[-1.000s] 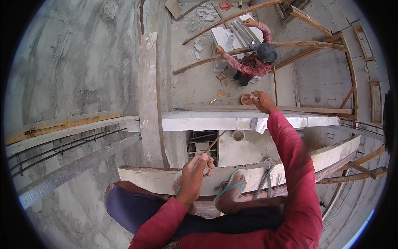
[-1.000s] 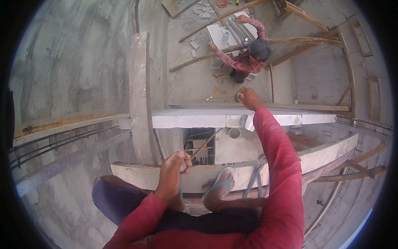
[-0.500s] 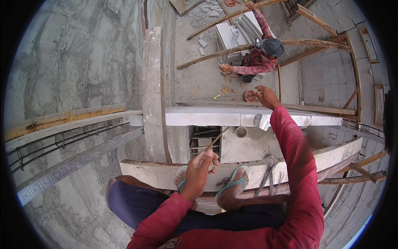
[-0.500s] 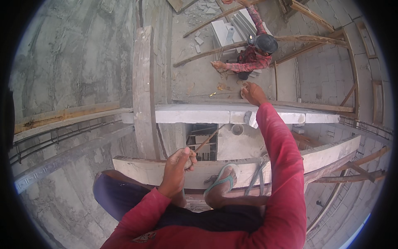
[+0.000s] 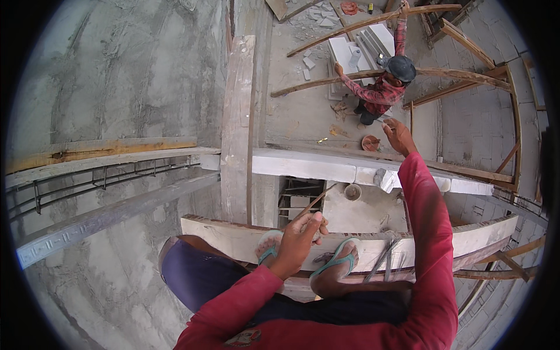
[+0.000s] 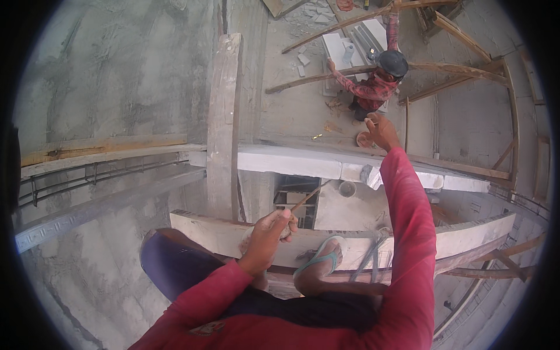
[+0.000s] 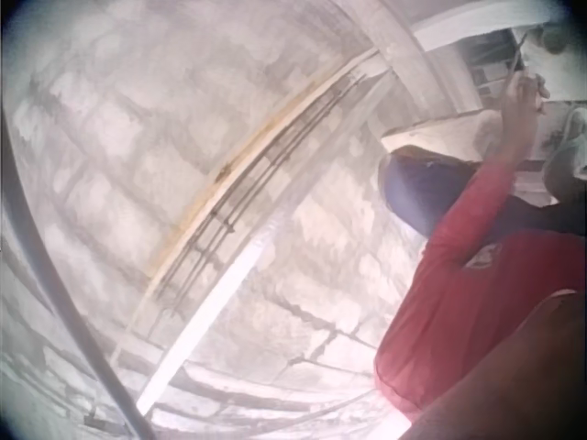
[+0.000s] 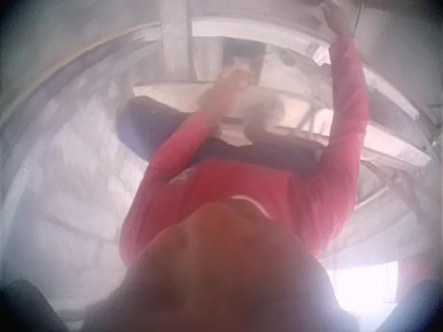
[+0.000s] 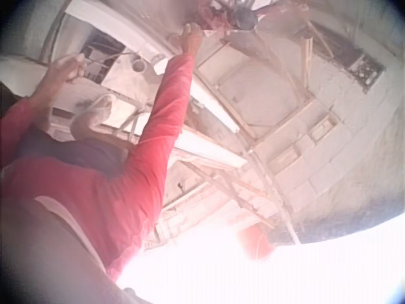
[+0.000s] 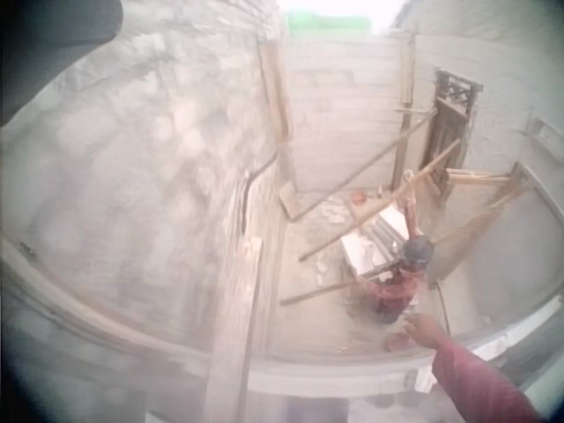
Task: The person strips insulation from electrical wires, twists the exposed strands, and secures them to a wooden beam using a nail. The person repeats this process for multiple wires while sitting on a scaffold in a construction area.
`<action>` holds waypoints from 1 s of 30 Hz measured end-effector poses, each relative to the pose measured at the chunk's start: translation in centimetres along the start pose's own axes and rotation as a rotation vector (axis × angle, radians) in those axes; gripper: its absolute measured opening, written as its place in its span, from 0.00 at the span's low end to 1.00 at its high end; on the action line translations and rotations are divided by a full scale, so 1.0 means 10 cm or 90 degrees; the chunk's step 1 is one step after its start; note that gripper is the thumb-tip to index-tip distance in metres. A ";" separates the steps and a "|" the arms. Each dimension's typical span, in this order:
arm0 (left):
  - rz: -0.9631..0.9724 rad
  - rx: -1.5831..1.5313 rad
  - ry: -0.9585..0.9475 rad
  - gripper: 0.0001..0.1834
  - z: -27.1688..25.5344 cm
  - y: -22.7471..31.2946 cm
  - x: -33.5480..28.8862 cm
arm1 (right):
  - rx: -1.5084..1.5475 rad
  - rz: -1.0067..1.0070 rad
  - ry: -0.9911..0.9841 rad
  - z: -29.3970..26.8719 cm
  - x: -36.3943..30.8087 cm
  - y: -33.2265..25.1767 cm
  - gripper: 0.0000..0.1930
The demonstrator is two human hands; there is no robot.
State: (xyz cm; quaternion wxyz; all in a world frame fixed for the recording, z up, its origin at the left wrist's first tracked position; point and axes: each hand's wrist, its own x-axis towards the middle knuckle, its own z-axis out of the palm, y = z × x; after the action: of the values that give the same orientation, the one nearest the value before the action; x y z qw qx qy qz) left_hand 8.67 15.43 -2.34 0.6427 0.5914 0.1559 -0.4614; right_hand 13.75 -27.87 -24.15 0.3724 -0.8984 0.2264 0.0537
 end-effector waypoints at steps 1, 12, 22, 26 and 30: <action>0.001 0.000 -0.011 0.23 -0.01 -0.02 0.01 | -0.027 -0.026 0.011 -0.02 0.03 0.03 0.20; 0.061 -0.012 -0.096 0.23 -0.04 -0.15 0.18 | 0.058 -0.068 0.093 -0.28 0.80 0.73 0.24; 0.097 -0.097 -0.060 0.16 -0.20 0.32 -0.08 | 0.123 -0.075 0.228 -0.44 0.72 0.27 0.19; 0.087 -0.084 -0.037 0.10 -0.30 0.70 -0.29 | 0.102 -0.014 0.271 -0.54 0.50 0.00 0.19; 0.096 -0.072 -0.029 0.07 -0.38 1.00 -0.43 | 0.095 0.083 0.272 -0.64 0.43 -0.16 0.20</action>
State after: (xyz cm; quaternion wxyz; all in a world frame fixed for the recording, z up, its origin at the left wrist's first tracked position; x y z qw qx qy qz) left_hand 15.50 19.42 6.06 0.7113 0.5536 0.1224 -0.4155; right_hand 17.83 -32.86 -19.64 0.3772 -0.8429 0.3607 -0.1310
